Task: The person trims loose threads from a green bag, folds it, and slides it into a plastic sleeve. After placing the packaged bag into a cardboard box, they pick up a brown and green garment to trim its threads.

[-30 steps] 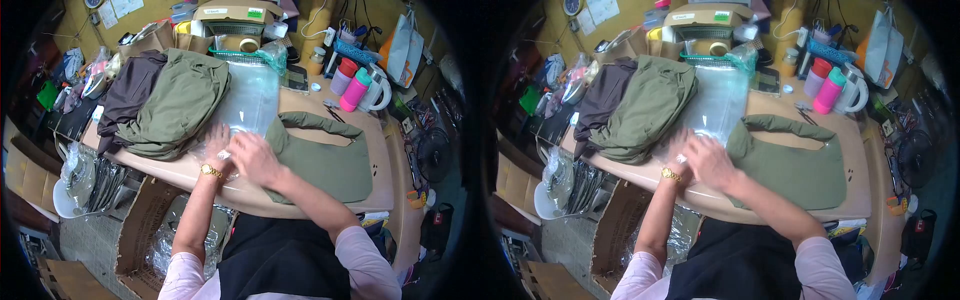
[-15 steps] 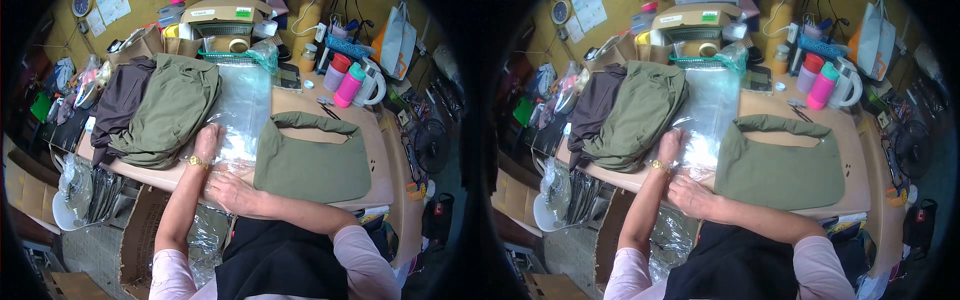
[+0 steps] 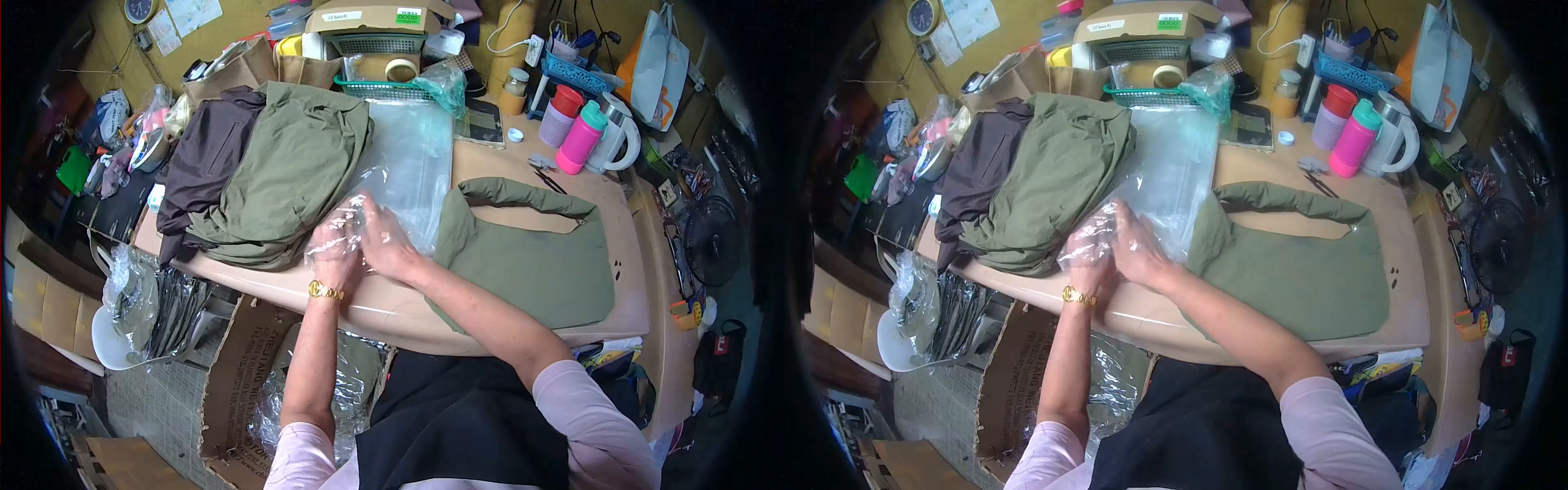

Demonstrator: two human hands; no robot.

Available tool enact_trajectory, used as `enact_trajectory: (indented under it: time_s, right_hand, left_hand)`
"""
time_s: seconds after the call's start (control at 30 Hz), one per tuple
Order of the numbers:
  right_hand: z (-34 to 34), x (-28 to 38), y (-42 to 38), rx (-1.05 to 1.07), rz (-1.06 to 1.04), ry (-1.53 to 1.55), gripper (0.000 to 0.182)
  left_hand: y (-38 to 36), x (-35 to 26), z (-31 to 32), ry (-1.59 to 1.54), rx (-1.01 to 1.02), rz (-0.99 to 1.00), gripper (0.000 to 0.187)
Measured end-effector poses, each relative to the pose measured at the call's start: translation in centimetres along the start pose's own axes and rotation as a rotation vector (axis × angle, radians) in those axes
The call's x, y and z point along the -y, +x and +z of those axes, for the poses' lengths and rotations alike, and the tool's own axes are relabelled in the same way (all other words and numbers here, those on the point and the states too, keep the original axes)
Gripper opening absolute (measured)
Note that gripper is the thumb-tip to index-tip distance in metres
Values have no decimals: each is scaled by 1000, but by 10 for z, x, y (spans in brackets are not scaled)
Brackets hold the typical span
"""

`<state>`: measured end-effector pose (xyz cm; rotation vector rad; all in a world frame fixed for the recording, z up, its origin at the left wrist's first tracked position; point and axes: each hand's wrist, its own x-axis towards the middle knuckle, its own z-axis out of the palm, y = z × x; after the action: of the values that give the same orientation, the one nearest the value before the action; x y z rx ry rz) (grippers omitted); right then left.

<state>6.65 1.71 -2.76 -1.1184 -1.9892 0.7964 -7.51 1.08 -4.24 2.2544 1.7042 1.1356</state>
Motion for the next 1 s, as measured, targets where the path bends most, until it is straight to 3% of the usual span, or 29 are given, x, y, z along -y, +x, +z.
enact_trajectory:
  time_s: [0.03,0.1,0.13,0.17,0.23,0.37,0.4,0.5,0.6,0.7,0.73,0.77,0.83,0.9,0.97,1.0]
  right_hand:
    - [5,-1,1,1,-3,-3,72]
    - [20,-9,0,182,13,-664,67]
    - [23,-17,5,215,19,-692,68]
    - [27,-25,11,213,13,-691,68]
    - [30,-37,20,-64,-10,-534,67]
    - [38,-27,13,-37,-31,-468,62]
    - [18,11,-1,134,-72,-475,59]
    - [50,-11,-5,167,-69,-418,56]
    - [32,-7,2,139,-68,-489,52]
    - [29,4,0,166,12,-456,54]
    - [32,16,-9,250,22,-422,54]
    - [34,27,-17,339,34,-386,53]
    - [33,31,-20,406,89,-361,50]
    - [28,23,-15,450,59,-663,49]
    - [31,16,-10,328,82,-602,46]
    - [20,21,-4,434,146,-628,46]
  left_hand:
    - [1,-5,-1,-1,-4,-1,35]
    - [-2,-17,-4,-135,-88,-277,31]
    - [-10,-21,-3,-86,-181,-162,32]
    - [-19,-24,-5,-14,-150,-217,33]
    - [-40,-22,-10,-230,-240,-274,35]
    - [-56,-7,1,-140,-276,-363,34]
    - [-54,-4,-1,-159,-259,-367,33]
    - [-56,2,-6,-73,-214,-322,32]
    - [-59,-27,-34,-210,-2,-411,32]
    - [-72,-20,-32,-207,-116,-482,30]
    - [-77,-9,-23,149,-171,-306,24]
    - [-87,0,-15,147,-170,-313,24]
    - [-91,-12,-23,-29,-174,-423,19]
    - [-107,-10,-14,-14,-151,-367,19]
    - [-119,-33,-36,-689,-296,-561,25]
    - [-130,-40,-56,-719,-270,-513,30]
